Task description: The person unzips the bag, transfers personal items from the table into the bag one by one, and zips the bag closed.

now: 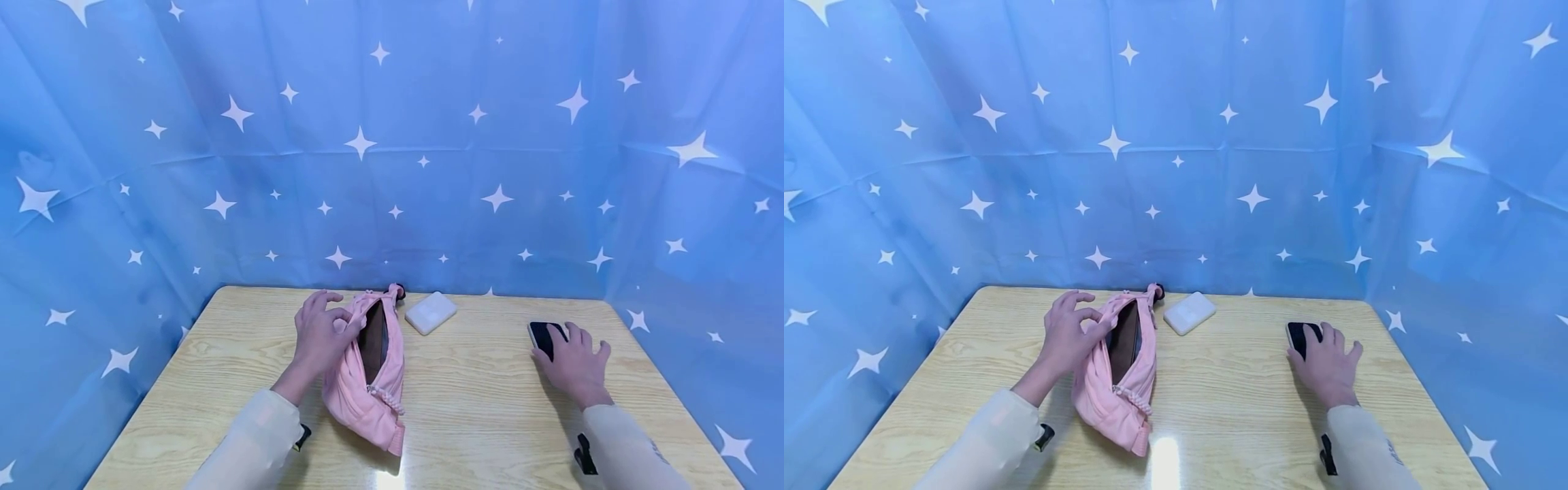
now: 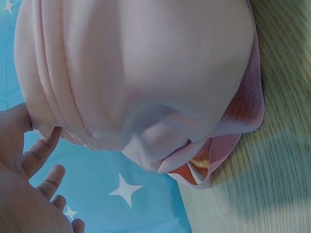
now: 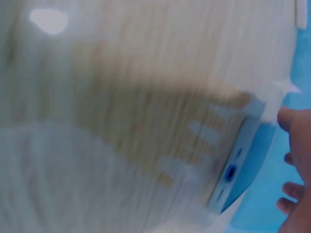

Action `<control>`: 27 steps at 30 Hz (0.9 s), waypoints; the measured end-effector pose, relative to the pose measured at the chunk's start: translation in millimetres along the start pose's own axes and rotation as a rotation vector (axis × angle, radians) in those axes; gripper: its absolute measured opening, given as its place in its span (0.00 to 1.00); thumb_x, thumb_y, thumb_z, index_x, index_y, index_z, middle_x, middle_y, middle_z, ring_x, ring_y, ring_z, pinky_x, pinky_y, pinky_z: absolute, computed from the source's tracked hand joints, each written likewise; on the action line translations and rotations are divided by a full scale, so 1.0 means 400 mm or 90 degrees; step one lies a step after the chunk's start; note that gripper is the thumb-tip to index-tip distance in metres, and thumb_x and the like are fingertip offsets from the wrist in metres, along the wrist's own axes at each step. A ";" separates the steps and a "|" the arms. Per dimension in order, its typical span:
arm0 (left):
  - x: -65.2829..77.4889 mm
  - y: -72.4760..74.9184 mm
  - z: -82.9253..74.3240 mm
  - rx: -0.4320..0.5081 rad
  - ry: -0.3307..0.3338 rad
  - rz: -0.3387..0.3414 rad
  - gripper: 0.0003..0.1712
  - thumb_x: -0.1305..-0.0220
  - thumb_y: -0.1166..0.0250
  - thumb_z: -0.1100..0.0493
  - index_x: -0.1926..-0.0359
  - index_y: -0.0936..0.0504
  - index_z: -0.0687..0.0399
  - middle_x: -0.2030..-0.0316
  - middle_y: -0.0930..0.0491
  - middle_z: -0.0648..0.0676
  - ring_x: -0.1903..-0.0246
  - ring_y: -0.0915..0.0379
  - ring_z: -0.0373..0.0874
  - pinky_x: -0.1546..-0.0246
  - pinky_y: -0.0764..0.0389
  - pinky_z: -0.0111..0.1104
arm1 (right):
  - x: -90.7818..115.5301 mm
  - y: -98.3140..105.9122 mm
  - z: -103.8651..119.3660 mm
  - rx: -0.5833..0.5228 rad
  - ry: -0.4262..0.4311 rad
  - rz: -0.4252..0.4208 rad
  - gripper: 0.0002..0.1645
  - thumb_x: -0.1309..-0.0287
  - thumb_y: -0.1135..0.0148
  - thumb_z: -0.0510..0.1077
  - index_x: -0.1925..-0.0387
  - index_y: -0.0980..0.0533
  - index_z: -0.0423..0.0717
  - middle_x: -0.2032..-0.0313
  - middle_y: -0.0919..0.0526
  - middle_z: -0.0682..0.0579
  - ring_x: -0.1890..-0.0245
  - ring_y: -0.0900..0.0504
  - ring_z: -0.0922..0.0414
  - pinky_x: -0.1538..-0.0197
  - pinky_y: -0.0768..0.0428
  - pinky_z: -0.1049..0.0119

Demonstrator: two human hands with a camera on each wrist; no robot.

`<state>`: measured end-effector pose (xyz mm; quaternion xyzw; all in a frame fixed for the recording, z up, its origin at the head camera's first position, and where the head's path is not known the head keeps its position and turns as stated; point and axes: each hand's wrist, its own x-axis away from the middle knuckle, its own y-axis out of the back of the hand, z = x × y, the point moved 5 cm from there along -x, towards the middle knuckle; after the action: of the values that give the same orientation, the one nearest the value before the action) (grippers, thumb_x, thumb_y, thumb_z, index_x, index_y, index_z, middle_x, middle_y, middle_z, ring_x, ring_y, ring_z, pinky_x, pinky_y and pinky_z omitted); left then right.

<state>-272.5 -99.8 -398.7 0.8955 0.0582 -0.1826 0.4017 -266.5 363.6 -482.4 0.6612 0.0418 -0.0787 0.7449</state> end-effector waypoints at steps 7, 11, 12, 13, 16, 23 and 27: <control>-0.001 -0.002 0.000 -0.010 -0.007 -0.006 0.12 0.42 0.33 0.49 0.75 0.14 0.49 0.43 0.26 0.55 0.33 0.44 0.56 0.34 0.50 0.56 | 0.014 0.004 -0.046 0.015 -0.042 0.024 0.52 0.40 0.52 0.75 0.42 0.29 0.30 0.37 0.42 0.25 0.40 0.43 0.26 0.48 0.51 0.20; -0.001 -0.005 0.002 -0.018 -0.018 -0.017 0.11 0.43 0.34 0.49 0.76 0.15 0.48 0.44 0.25 0.54 0.33 0.43 0.56 0.34 0.49 0.57 | 0.017 0.001 -0.063 0.011 -0.077 0.075 0.58 0.43 0.57 0.80 0.53 0.24 0.26 0.38 0.43 0.22 0.41 0.44 0.25 0.50 0.52 0.18; -0.001 -0.006 0.003 -0.021 -0.021 -0.019 0.11 0.43 0.34 0.49 0.76 0.15 0.48 0.44 0.25 0.54 0.34 0.43 0.56 0.35 0.49 0.57 | 0.019 0.000 -0.066 0.009 -0.088 0.093 0.59 0.44 0.59 0.82 0.55 0.23 0.26 0.38 0.44 0.22 0.41 0.45 0.24 0.50 0.52 0.17; -0.001 -0.007 0.003 -0.025 -0.024 -0.021 0.10 0.43 0.34 0.49 0.76 0.15 0.47 0.44 0.25 0.54 0.34 0.43 0.56 0.35 0.49 0.57 | 0.020 -0.001 -0.070 0.011 -0.098 0.111 0.61 0.45 0.61 0.83 0.56 0.23 0.25 0.38 0.44 0.21 0.41 0.45 0.24 0.50 0.53 0.17; 0.000 -0.009 0.002 -0.031 -0.033 -0.027 0.10 0.43 0.34 0.49 0.76 0.15 0.47 0.44 0.25 0.54 0.34 0.43 0.56 0.35 0.49 0.57 | 0.023 -0.002 -0.076 0.008 -0.121 0.149 0.63 0.46 0.64 0.85 0.57 0.22 0.26 0.37 0.46 0.20 0.41 0.47 0.23 0.49 0.53 0.17; 0.004 -0.007 0.000 -0.034 -0.034 -0.027 0.10 0.42 0.34 0.50 0.76 0.15 0.46 0.44 0.25 0.54 0.33 0.43 0.56 0.35 0.50 0.57 | 0.014 -0.005 -0.071 -0.017 -0.121 0.146 0.56 0.46 0.59 0.83 0.71 0.20 0.31 0.37 0.46 0.21 0.39 0.48 0.24 0.47 0.54 0.18; 0.005 -0.009 -0.001 -0.038 -0.035 -0.027 0.10 0.42 0.34 0.50 0.76 0.15 0.46 0.44 0.25 0.54 0.33 0.43 0.56 0.35 0.49 0.58 | 0.013 -0.007 -0.071 -0.028 -0.135 0.144 0.53 0.47 0.56 0.82 0.75 0.22 0.33 0.35 0.49 0.20 0.37 0.49 0.24 0.45 0.55 0.19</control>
<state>-271.5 -97.1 -401.9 0.8764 0.0715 -0.2139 0.4256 -260.7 391.1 -489.4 0.6330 -0.1103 -0.0629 0.7636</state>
